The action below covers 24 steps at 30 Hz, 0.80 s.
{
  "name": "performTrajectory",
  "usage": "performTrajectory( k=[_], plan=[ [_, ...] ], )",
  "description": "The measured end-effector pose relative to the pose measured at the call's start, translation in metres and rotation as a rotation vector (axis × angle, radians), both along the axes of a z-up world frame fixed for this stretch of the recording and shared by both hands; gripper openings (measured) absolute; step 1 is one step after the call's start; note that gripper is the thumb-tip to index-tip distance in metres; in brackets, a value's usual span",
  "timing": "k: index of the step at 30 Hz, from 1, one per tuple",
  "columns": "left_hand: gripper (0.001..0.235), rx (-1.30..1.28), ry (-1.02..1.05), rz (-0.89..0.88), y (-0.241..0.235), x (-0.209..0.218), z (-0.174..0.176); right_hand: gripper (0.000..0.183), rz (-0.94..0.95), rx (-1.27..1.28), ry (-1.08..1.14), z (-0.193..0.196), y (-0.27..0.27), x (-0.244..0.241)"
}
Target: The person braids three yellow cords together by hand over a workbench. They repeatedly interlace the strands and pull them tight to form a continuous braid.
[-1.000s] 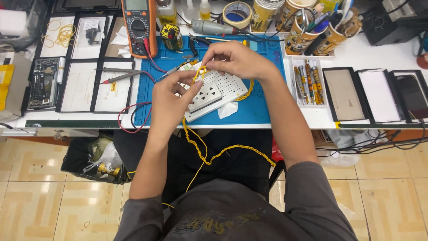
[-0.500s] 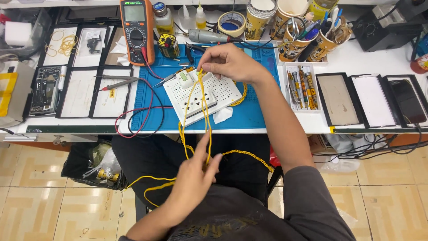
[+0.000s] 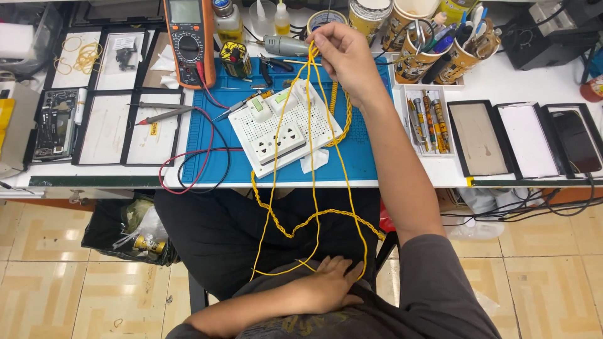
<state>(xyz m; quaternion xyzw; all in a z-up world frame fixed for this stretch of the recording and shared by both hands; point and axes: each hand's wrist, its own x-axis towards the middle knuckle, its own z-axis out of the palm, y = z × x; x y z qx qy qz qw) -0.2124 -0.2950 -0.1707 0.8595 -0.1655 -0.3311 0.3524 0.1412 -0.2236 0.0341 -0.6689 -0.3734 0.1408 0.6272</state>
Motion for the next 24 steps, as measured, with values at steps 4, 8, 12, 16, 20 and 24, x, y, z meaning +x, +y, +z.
performTrajectory(
  k=[4,8,12,16,20,24],
  plan=[
    [0.093,0.109,-0.057,-0.052,-0.001,-0.005,-0.022,0.016,0.060,-0.038,0.017,-0.001,0.004,-0.011],
    [0.077,0.379,-0.243,0.129,0.037,0.029,0.071,0.016,0.173,-0.089,-0.081,0.007,0.004,-0.020],
    [0.032,0.063,-0.478,0.723,0.127,0.039,0.209,0.015,0.213,-0.105,-0.127,0.011,0.003,-0.025],
    [0.022,-0.039,-0.953,1.087,0.182,0.089,0.239,0.017,0.228,-0.085,-0.122,0.008,0.006,-0.027],
    [0.033,-0.234,-0.796,1.095,0.208,0.137,0.232,0.018,0.249,-0.076,-0.141,0.002,0.008,-0.028],
    [0.035,-0.481,-0.682,1.054,0.222,0.155,0.218,0.011,0.248,-0.050,-0.076,0.002,0.009,-0.026]
  ],
)
